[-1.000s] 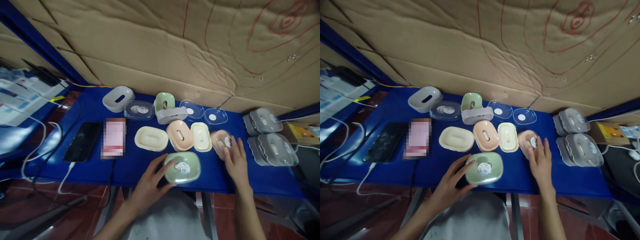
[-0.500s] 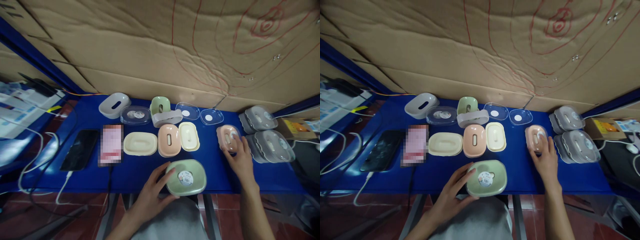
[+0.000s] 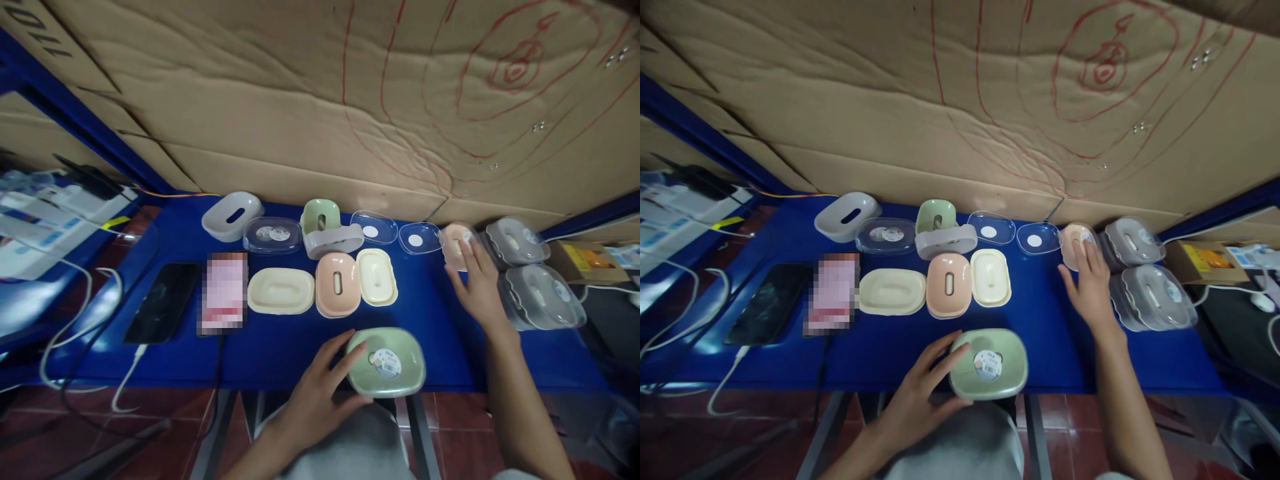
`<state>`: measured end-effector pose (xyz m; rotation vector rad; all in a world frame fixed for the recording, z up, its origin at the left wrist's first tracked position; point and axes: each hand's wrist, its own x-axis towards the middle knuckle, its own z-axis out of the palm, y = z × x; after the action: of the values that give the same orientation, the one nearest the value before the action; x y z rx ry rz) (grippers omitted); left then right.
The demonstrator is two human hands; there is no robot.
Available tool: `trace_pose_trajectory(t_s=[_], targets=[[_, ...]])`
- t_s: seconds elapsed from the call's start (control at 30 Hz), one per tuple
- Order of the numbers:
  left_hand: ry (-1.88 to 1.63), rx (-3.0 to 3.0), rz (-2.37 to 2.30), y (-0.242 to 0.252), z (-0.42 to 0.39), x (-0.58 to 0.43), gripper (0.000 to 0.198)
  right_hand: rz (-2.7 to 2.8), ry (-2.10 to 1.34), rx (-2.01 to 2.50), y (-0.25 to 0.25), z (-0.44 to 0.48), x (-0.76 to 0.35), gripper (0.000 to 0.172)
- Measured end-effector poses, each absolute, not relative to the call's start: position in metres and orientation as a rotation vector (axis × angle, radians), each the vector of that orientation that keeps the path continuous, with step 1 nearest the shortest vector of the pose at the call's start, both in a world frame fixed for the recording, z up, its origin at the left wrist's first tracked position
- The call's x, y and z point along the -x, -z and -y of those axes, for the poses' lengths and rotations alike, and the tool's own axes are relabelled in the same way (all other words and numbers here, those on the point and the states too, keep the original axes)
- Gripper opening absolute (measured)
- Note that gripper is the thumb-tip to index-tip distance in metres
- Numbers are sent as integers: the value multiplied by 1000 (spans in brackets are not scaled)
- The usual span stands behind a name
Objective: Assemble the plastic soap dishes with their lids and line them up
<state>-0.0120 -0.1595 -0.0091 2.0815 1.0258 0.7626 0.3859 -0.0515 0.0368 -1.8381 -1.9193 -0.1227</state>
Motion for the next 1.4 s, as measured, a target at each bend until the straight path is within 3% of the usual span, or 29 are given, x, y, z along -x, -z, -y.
trace_pose_trajectory(t_s=[0.07,0.13,0.23,0.4,0.63,0.87,0.97,1.07,1.23,1.4], targets=[[-760,-2044,-1031,9,156,8,93,2071,-300,1646,-52,88,-362,66],[-749,-2007,-1023,6,150,3,92,2222,-683,1506,-61,126,-339,88],[-671,-2013,-957,-4,137,-7,88,2239,-847,1536,-57,170,-317,86],[-574,-2140,-811,-21,125,-21,77,1904,-447,1794,-26,199,-329,72],[-800,-2310,-865,-21,128,-21,43,1441,131,2086,0,192,-363,93],[-597,-2644,-888,-26,114,-44,47,1268,416,2187,10,158,-364,95],[-572,-2671,-974,-28,110,-53,48,1363,446,2098,0,145,-344,80],[-671,-2685,-1027,-31,108,-49,43,1717,205,1856,-10,134,-308,56],[-766,-2521,-1496,-31,100,-18,41,2251,-128,1578,-10,114,-248,50],[-873,-2443,-1422,-24,90,10,24,2102,-244,1503,-10,109,-244,22]])
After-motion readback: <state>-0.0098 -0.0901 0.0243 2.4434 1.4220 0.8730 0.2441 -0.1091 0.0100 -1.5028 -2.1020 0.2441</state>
